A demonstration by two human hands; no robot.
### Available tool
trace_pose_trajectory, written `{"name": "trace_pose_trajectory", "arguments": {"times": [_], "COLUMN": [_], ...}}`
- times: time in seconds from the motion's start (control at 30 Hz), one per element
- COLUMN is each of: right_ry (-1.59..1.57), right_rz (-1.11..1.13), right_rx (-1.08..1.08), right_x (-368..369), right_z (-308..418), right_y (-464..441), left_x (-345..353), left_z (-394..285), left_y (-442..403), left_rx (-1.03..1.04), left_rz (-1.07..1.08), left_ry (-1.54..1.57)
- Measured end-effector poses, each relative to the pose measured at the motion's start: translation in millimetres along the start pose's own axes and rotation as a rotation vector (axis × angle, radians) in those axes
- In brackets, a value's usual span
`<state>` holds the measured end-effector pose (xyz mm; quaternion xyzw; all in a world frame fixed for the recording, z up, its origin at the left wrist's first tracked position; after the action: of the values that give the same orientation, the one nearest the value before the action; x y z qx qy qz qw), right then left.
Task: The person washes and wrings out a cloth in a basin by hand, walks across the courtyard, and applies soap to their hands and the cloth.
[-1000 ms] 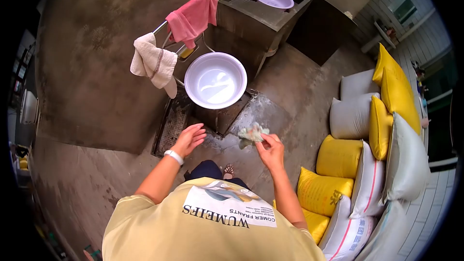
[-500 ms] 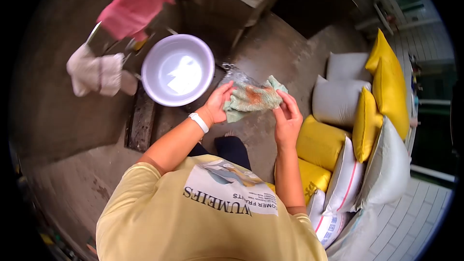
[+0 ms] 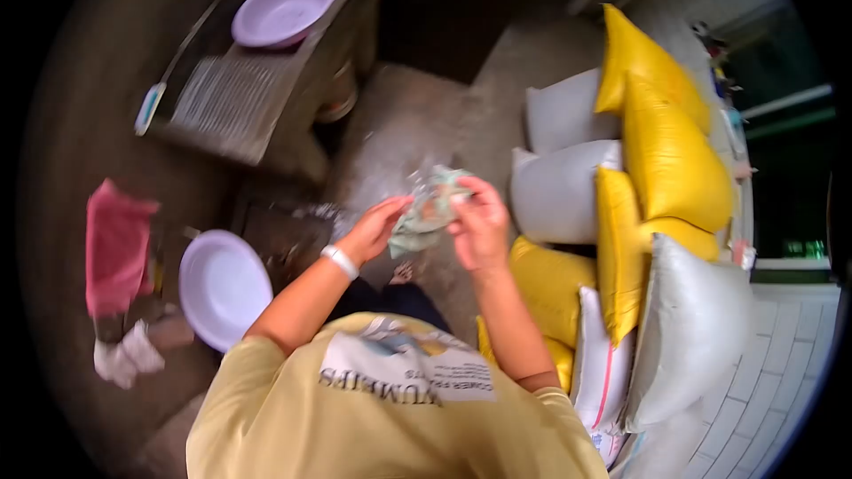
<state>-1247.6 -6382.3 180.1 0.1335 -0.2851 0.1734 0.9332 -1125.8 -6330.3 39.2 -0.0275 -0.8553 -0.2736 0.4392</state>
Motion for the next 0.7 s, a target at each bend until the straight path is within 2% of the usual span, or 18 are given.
{"name": "trace_pose_trajectory", "arguments": {"times": [0.03, 0.07, 0.17, 0.23, 0.27, 0.3, 0.33, 0.37, 0.43, 0.47, 0.5, 0.53, 0.57, 0.63, 0.67, 0.7], "right_ry": [-0.046, -0.01, 0.023, 0.047, 0.183, 0.314, 0.312, 0.368, 0.44, 0.475, 0.528, 0.711, 0.711, 0.933, 0.93, 0.954], "right_rz": [0.003, -0.012, 0.069, 0.103, 0.124, 0.144, 0.13, 0.157, 0.134, 0.138, 0.136, 0.109, 0.112, 0.104, 0.112, 0.163], "right_rx": [0.001, 0.0, -0.011, -0.148, -0.218, -0.298, -0.306, -0.339, -0.374, -0.331, -0.293, -0.282, -0.288, -0.541, -0.563, -0.636], "right_x": [2, -6, 4, 25, 28, 26, 24, 47, 49, 64, 61, 67, 87, 89, 108, 100], "right_z": [4, -3, 8, 28, 29, 30, 31, 44, 52, 61, 63, 73, 89, 106, 119, 115], "right_y": [-18, -39, -98, -154, -168, -205, -233, -212, -297, -287, -323, -339, -334, -374, -368, -399], "left_x": [5, -19, -22, 36, 37, 31, 28, 42, 49, 69, 60, 57, 67, 70, 73, 62], "left_z": [-7, 1, -14, -59, -65, -91, -121, -128, -199, -210, -239, -259, -273, -303, -316, -327], "left_y": [-9, -33, -85, -118, -122, -151, -173, -148, -214, -195, -221, -231, -215, -236, -210, -241], "left_rx": [-0.058, -0.129, -0.259, -0.248, -0.257, -0.128, -0.003, 0.022, 0.006, 0.023, 0.037, 0.045, 0.048, 0.012, 0.06, 0.082], "left_rz": [-0.114, -0.127, -0.068, 0.157, 0.157, 0.164, 0.172, 0.181, 0.249, 0.276, 0.287, 0.296, 0.296, 0.268, 0.211, 0.179], "left_ry": [-0.106, -0.134, -0.09, 0.15, 0.153, 0.246, 0.34, 0.335, 0.41, 0.44, 0.31, 0.3, 0.289, 0.277, 0.258, 0.219]}}
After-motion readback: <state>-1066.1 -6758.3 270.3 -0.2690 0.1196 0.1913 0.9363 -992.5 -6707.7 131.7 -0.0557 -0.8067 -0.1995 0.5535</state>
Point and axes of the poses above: each hand's wrist, its own y-axis away from the middle knuckle, its own x-axis out of the palm, z = x × y, the point moved 7 cm from there along -y, towards the middle knuckle, and after that the axes turned 7 degrees about z, right-handed, at the moved point
